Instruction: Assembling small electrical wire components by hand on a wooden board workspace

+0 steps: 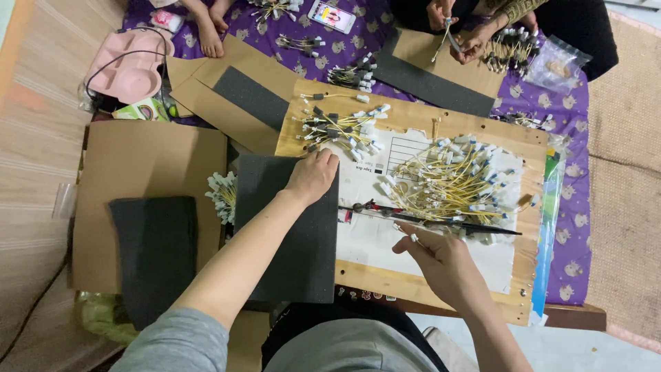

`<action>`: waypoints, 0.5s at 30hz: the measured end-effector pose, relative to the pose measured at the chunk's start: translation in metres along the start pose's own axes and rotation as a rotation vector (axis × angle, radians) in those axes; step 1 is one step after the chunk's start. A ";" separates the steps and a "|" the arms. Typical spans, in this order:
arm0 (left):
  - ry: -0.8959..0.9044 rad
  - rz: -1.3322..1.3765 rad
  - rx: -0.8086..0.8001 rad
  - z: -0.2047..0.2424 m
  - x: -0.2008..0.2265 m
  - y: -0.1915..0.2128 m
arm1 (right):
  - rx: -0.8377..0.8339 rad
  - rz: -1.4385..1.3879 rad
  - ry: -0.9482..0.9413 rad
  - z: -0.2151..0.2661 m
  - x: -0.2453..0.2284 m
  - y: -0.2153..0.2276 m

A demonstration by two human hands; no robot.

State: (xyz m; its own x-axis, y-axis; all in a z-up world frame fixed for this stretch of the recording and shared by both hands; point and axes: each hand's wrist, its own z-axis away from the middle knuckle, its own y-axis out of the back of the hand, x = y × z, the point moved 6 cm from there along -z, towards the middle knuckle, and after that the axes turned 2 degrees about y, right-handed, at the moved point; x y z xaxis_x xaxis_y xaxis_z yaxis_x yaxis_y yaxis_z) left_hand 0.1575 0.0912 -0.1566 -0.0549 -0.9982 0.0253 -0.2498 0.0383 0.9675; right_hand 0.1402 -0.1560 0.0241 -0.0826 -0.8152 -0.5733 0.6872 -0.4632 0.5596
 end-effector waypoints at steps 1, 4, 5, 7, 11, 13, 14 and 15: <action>-0.001 0.002 0.000 0.001 0.001 0.000 | 0.001 0.000 -0.002 0.002 -0.004 0.002; 0.001 0.002 0.040 0.004 0.002 0.004 | -0.021 0.000 -0.015 0.006 -0.011 0.002; 0.018 0.014 0.034 0.004 0.001 0.003 | -0.019 -0.006 0.011 0.005 -0.011 0.003; 0.036 0.027 0.028 0.001 0.003 0.007 | -0.017 -0.012 0.036 0.005 -0.011 0.003; 0.076 0.030 -0.040 -0.001 0.005 0.011 | -0.010 -0.001 0.015 0.003 -0.002 0.000; 0.075 0.014 -0.012 0.001 0.006 0.015 | -0.005 -0.011 0.015 0.003 -0.001 -0.001; 0.085 0.030 -0.006 0.003 0.006 0.017 | -0.007 -0.009 0.000 0.004 -0.001 0.000; 0.094 0.049 0.001 0.004 0.007 0.019 | -0.007 -0.007 -0.017 0.005 -0.001 0.001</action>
State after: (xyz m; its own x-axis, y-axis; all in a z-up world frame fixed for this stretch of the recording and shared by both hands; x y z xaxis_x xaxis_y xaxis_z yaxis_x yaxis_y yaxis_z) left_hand 0.1484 0.0851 -0.1388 0.0241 -0.9950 0.0965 -0.2496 0.0875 0.9644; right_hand 0.1369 -0.1572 0.0282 -0.0998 -0.8177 -0.5669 0.6917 -0.4666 0.5513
